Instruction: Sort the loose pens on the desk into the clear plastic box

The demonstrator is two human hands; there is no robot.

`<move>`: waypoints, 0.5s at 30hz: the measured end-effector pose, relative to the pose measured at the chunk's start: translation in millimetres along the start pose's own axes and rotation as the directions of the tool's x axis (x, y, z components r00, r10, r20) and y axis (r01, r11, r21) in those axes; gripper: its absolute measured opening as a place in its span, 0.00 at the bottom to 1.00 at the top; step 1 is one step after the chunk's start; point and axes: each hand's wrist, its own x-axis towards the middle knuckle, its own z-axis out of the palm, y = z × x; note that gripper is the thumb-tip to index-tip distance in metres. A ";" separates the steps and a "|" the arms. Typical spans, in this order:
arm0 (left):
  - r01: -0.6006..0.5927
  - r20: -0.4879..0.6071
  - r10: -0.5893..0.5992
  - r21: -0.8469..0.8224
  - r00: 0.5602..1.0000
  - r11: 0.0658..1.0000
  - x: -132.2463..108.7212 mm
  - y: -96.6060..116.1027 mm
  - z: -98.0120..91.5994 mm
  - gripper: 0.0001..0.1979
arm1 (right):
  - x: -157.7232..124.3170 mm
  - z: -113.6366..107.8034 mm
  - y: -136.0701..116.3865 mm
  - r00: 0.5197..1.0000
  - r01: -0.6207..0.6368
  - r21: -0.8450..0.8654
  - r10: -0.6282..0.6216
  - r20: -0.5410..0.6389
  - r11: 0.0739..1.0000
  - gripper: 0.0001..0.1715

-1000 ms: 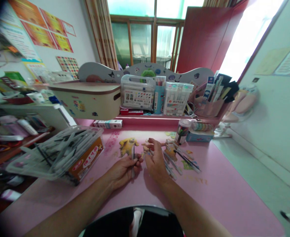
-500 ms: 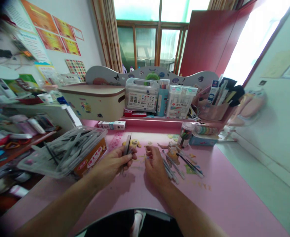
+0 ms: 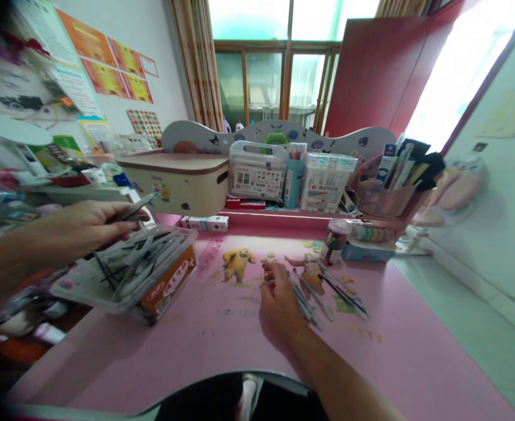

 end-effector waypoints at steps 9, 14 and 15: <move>-0.207 0.178 0.148 0.379 0.973 0.902 39.1 -16.9 16.5 0.17 | 2.1 -0.9 4.6 1.000 0.026 -0.036 -0.025 0.017 0.999 0.24; -0.402 0.371 0.200 0.616 0.907 0.677 43.6 -17.0 17.9 0.07 | 3.5 -1.2 9.7 0.999 0.041 -0.074 -0.040 0.022 0.996 0.25; -0.452 0.420 0.199 0.677 0.885 0.581 43.8 -16.6 17.0 0.08 | 3.5 -1.2 10.2 0.999 0.047 -0.077 -0.045 0.027 0.996 0.25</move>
